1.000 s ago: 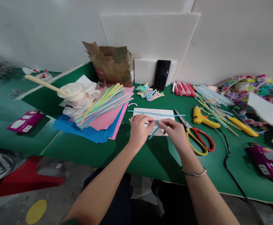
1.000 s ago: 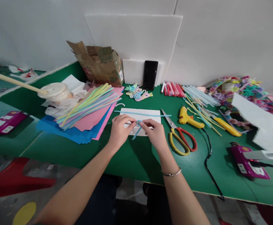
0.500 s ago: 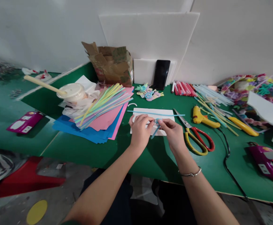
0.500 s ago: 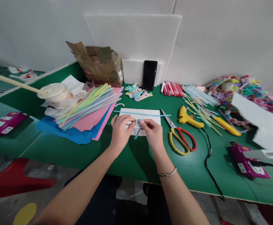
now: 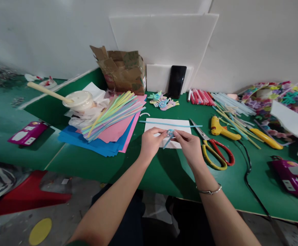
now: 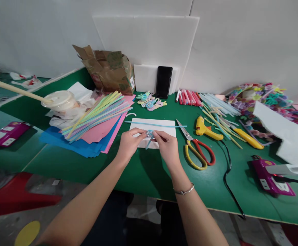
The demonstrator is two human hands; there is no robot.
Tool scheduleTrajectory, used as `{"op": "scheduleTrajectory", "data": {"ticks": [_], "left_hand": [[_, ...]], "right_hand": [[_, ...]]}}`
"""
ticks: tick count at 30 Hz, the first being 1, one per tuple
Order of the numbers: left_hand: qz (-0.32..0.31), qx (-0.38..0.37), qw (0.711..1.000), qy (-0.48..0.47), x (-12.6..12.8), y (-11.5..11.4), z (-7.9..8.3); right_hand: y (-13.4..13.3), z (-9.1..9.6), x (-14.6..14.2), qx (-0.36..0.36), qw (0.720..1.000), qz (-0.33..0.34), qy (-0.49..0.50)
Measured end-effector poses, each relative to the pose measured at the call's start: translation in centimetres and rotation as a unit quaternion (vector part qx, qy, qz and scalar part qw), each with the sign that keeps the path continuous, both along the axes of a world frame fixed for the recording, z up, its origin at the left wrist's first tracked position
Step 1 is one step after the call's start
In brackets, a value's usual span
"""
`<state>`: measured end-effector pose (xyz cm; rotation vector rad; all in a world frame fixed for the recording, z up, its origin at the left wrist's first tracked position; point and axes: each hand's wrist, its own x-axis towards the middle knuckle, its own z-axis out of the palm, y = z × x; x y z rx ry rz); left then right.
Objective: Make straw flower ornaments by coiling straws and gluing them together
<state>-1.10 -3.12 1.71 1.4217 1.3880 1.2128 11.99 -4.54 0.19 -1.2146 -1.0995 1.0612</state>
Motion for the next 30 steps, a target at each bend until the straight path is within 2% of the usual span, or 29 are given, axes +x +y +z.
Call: {"op": "scheduleTrajectory", "data": {"ticks": [7,14,19,30], "left_hand": [[0.024,-0.031,0.999,-0.034,0.42,-0.45,0.29],[0.003,0.020,1.000,0.004,0.27,-0.40,0.12],[0.004,0.025,1.000,0.003,0.13,-0.22,0.01],[0.023,-0.075,0.992,-0.098,0.38,-0.21,-0.11]], "right_hand": [[-0.06,0.22,-0.30,-0.002,0.999,-0.007,0.032],[-0.18,0.68,-0.14,0.003,1.000,0.004,0.009],[-0.19,0.45,-0.14,0.008,1.000,0.015,0.001],[0.11,0.66,0.48,0.005,0.999,0.008,-0.051]]}}
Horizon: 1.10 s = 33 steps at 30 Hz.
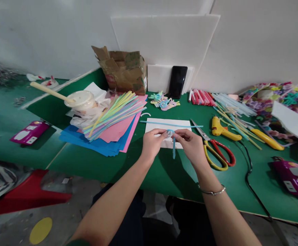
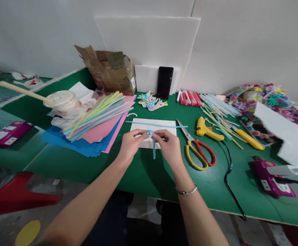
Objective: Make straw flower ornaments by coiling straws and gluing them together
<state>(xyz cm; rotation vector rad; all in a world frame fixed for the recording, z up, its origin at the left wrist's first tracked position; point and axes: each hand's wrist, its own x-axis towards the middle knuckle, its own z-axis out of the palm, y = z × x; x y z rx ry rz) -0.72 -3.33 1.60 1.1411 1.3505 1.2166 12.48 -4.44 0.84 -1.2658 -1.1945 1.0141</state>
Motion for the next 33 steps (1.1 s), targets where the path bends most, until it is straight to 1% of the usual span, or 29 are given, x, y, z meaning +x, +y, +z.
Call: {"op": "scheduleTrajectory", "data": {"ticks": [3,8,15,20,22,28,33], "left_hand": [[-0.002,-0.018,1.000,-0.026,0.2,-0.1,-0.1],[0.029,-0.030,0.998,-0.057,0.5,-0.3,-0.2],[0.074,-0.023,0.995,-0.064,0.9,-0.5,0.0],[0.087,-0.017,0.994,-0.068,0.9,-0.7,0.2],[0.087,-0.017,0.994,-0.065,0.9,-0.8,0.4],[0.091,0.003,0.994,-0.059,0.9,-0.9,0.5],[0.089,0.029,0.995,-0.047,0.9,-0.9,0.2]], "right_hand": [[0.0,0.0,0.0,-0.005,1.000,-0.008,-0.004],[-0.3,0.1,-0.4,-0.011,1.000,-0.019,-0.021],[-0.8,0.4,-1.3,-0.021,0.999,-0.031,-0.020],[-1.1,0.4,-2.3,-0.016,0.998,-0.062,-0.019],[-1.1,0.2,-2.7,-0.016,0.998,-0.068,0.002],[-1.1,-0.3,-3.3,-0.021,0.987,-0.058,0.148],[-1.2,0.1,-3.3,-0.031,0.984,-0.052,0.167]]}}
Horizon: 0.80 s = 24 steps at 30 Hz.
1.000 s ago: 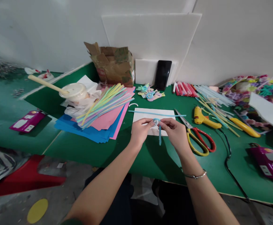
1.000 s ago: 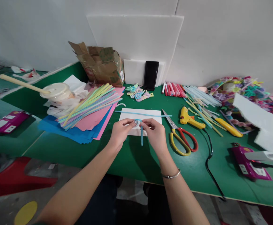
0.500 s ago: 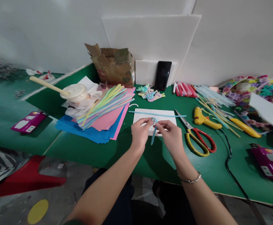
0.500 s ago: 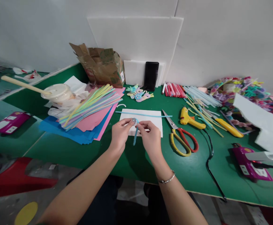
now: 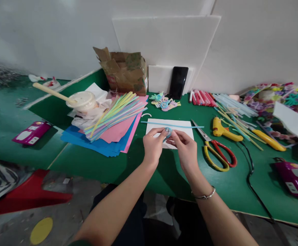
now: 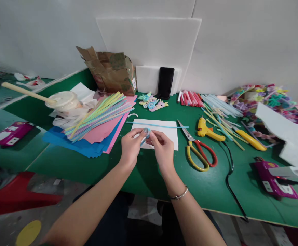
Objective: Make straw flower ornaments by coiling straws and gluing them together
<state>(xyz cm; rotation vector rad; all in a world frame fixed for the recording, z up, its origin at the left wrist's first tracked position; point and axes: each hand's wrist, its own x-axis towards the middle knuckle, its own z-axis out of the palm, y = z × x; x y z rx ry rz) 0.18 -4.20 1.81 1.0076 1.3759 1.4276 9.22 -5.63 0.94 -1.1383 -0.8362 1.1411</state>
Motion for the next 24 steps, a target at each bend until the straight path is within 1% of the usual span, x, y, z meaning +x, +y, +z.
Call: {"op": "scheduleTrajectory", "data": {"ticks": [5,10,12,19,22,24], "left_hand": [[-0.003,0.025,1.000,0.012,0.20,-0.05,-0.48],[0.000,0.044,0.998,0.038,0.27,-0.18,-0.59],[0.005,0.041,0.999,0.034,0.27,-0.25,-0.56],[0.016,0.011,1.000,-0.006,0.37,-0.21,-0.70],[0.017,0.004,1.000,-0.010,0.41,-0.19,-0.69],[0.018,0.000,1.000,-0.010,0.42,-0.22,-0.60]], "right_hand": [[0.11,-0.03,0.34,0.001,1.000,-0.011,0.009],[0.08,-0.11,0.35,0.019,0.999,-0.030,-0.038],[0.04,-0.14,0.26,0.017,0.999,-0.027,-0.042],[0.21,-0.52,0.24,-0.012,1.000,0.014,0.003],[0.32,-0.47,0.49,-0.013,1.000,0.023,-0.010],[0.35,-0.38,0.70,-0.004,0.999,0.020,-0.037]]}}
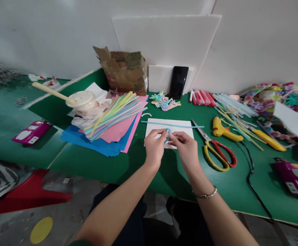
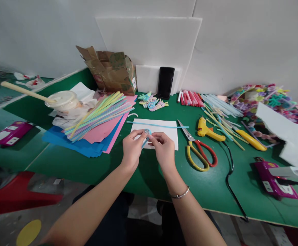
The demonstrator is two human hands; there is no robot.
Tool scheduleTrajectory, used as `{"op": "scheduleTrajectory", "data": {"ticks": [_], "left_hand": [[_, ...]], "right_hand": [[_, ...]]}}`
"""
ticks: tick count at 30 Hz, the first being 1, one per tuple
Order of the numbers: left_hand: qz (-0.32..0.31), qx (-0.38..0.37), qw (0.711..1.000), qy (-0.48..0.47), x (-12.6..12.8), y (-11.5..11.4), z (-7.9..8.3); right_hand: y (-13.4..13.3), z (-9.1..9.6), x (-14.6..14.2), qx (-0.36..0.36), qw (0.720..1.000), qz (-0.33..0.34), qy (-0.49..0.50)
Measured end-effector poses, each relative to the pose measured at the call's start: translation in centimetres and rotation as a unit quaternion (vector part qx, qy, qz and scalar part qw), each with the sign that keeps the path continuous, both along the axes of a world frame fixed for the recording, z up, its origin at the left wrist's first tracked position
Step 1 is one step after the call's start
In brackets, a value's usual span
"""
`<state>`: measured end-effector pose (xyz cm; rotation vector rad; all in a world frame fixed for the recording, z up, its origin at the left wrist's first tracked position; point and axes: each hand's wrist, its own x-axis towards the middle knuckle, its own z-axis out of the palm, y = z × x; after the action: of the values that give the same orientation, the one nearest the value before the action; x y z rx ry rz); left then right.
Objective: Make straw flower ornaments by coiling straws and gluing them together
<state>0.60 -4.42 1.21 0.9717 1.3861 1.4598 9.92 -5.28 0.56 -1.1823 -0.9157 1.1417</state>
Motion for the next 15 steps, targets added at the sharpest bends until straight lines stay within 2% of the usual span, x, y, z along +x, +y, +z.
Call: {"op": "scheduleTrajectory", "data": {"ticks": [6,15], "left_hand": [[-0.002,-0.012,1.000,-0.008,0.05,-0.08,0.29],[-0.006,-0.026,0.999,-0.028,0.01,-0.03,0.30]], "right_hand": [[0.00,0.14,0.53,0.027,0.993,-0.010,-0.110],[-0.02,-0.08,-0.07,0.020,0.995,-0.016,-0.096]]}}
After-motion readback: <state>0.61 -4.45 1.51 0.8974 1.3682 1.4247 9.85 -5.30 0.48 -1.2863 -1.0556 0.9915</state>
